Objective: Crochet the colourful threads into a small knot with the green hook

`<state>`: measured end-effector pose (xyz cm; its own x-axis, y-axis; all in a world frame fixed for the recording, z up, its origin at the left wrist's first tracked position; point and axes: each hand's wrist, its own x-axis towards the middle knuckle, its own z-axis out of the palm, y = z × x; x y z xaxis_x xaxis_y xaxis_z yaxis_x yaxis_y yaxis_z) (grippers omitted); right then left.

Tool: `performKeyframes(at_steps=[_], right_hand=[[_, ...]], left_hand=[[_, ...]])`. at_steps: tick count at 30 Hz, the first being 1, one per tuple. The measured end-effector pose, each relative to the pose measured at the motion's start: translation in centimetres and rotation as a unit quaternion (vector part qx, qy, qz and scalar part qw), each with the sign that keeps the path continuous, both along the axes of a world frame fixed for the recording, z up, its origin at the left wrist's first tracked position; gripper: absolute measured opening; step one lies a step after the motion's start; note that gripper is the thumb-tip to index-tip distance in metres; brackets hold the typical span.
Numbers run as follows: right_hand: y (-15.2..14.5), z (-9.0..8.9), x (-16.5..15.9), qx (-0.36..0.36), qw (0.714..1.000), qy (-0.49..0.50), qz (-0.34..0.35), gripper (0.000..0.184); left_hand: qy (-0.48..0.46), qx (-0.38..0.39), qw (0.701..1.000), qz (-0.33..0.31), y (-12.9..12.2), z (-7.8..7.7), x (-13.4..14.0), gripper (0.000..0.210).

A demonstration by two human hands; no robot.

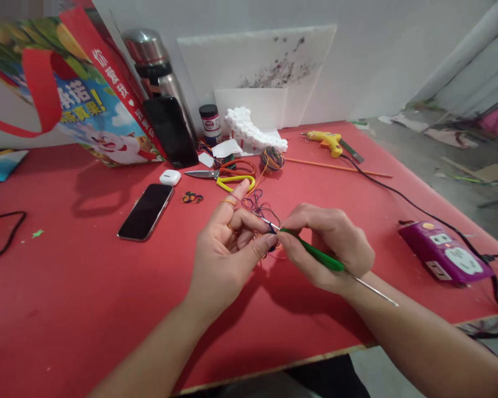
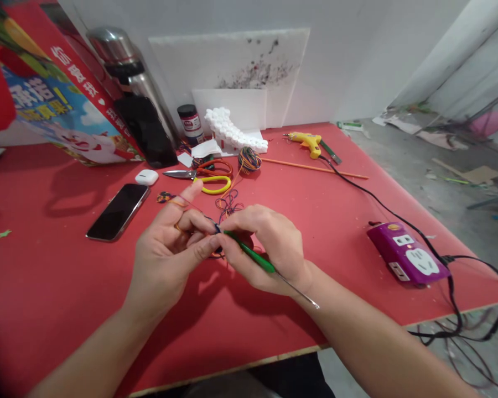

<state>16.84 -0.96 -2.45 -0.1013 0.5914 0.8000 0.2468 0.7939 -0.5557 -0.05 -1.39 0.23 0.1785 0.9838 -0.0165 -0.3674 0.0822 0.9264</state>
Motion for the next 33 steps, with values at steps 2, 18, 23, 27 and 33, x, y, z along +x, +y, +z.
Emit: performKeyframes(at_steps=[2,18,23,27,33], right_hand=[[0.0,0.5,0.2,0.022,0.999,-0.036,0.012,0.019],[-0.3,-0.2,-0.8,-0.229,0.949,0.203,0.081,0.018],[0.5,-0.1,-0.2,-0.305,0.905,0.243,0.168,0.023],[1.0,0.5,0.6,-0.359,0.871,0.245,0.227,0.022],[1.5,1.5,1.5,-0.387,0.868,0.226,0.215,0.031]], left_hand=[[0.004,0.003,1.0,0.005,0.1,-0.1,-0.1,0.087],[-0.051,-0.06,0.996,-0.032,1.0,0.6,-1.0,0.087],[-0.022,-0.061,0.997,-0.049,1.2,0.3,-1.3,0.082],[0.028,-0.027,0.997,-0.066,1.5,0.4,-1.7,0.076],[0.078,-0.005,0.994,-0.075,1.4,1.0,-1.9,0.07]])
